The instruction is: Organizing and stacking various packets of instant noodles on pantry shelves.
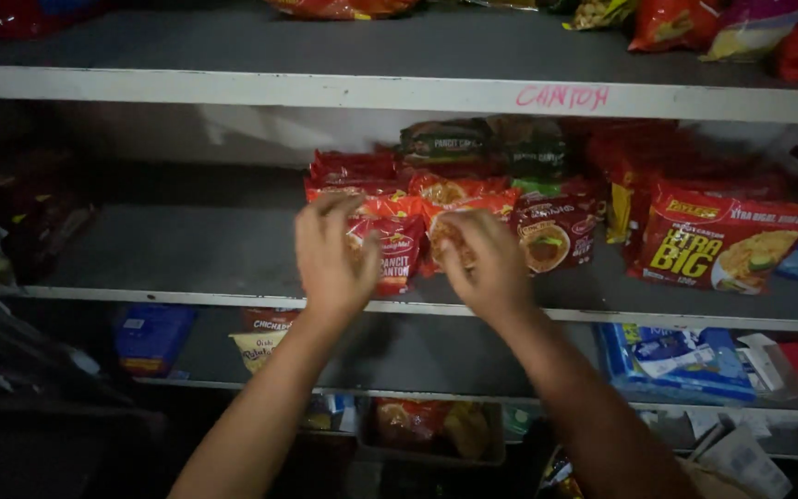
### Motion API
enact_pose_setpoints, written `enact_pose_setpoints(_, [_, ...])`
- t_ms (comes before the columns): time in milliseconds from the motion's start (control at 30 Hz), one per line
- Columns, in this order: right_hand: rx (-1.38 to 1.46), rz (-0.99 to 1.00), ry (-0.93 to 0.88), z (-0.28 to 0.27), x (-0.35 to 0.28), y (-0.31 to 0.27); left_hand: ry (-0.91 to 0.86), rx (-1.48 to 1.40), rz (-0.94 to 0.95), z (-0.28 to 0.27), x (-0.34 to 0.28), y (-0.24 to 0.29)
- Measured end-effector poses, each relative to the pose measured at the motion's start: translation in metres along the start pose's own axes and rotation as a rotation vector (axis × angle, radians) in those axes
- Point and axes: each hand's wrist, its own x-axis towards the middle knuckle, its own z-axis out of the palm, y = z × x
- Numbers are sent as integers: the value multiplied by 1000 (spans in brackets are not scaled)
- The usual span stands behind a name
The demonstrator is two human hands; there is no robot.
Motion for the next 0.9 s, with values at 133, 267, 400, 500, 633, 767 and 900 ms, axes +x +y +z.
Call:
enact_pose_setpoints(133, [68, 225, -125, 48, -40, 19, -2, 162, -130, 0, -44, -26])
enact_pose_setpoints(267, [72, 308, -187, 74, -60, 6, -191, 178, -418, -4, -74, -30])
enact_pose_setpoints(400, [72, 303, -158, 85, -69, 3, -298, 105, -446, -8, -88, -34])
enact_pose_setpoints(500, [107, 387, -160, 87, -76, 1, -248, 43, -413, -9, -90, -28])
enact_pose_setpoints(633, [124, 372, -99, 84, -83, 4, -204, 22, -450, -8, -90, -14])
enact_pose_setpoints(767, [169, 347, 17, 71, -86, -3, -83, -39, -346, -3, -87, 1])
enact_pose_setpoints(900, [230, 360, 148, 44, -80, -18, 34, -65, -187, 6, -81, 15])
